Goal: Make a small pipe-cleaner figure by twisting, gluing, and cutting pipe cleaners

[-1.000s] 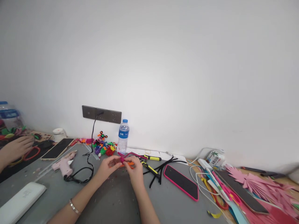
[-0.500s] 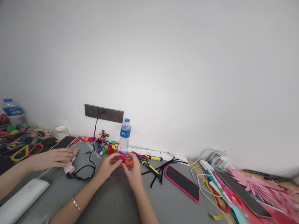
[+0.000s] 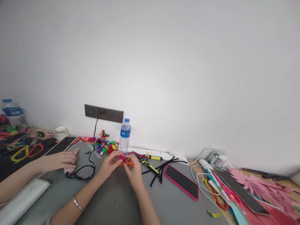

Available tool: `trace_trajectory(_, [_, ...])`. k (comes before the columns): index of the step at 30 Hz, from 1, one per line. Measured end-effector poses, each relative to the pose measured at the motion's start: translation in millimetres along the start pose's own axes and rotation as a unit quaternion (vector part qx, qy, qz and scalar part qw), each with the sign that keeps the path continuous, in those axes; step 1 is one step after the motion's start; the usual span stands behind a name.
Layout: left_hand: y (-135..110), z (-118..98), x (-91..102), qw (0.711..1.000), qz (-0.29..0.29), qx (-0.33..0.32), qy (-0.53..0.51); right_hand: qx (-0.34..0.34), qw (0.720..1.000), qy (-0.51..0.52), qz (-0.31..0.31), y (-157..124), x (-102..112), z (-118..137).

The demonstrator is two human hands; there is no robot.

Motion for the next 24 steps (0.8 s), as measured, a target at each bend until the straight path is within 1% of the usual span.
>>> trace_trajectory(7, [-1, -8, -1.7, 1.000, 0.016, 0.016, -0.021, -0.014, 0.999, 0.043, 0.000, 2, 1, 3])
trace_trajectory(13, [0, -8, -3.4, 0.999, 0.032, 0.013, -0.022, -0.038, 0.995, 0.095, 0.004, 3, 4, -8])
trace_trajectory(17, [1, -2, -2.0, 0.999, 0.019, 0.006, -0.028, -0.034, 0.995, 0.091, 0.001, 3, 6, -10])
trace_trajectory(24, [0, 2, -2.4, 1.000, 0.028, 0.010, -0.009, -0.022, 0.997, 0.068, -0.004, 4, 10, -6])
Point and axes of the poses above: each hand's wrist, its own y-axis towards the middle knuckle, its own x-axis out of the back of the hand, z = x × y, the point moved 7 cm from there along y, towards the middle knuckle, and after that the axes turned 5 degrees about x, right-handed, at the moved point
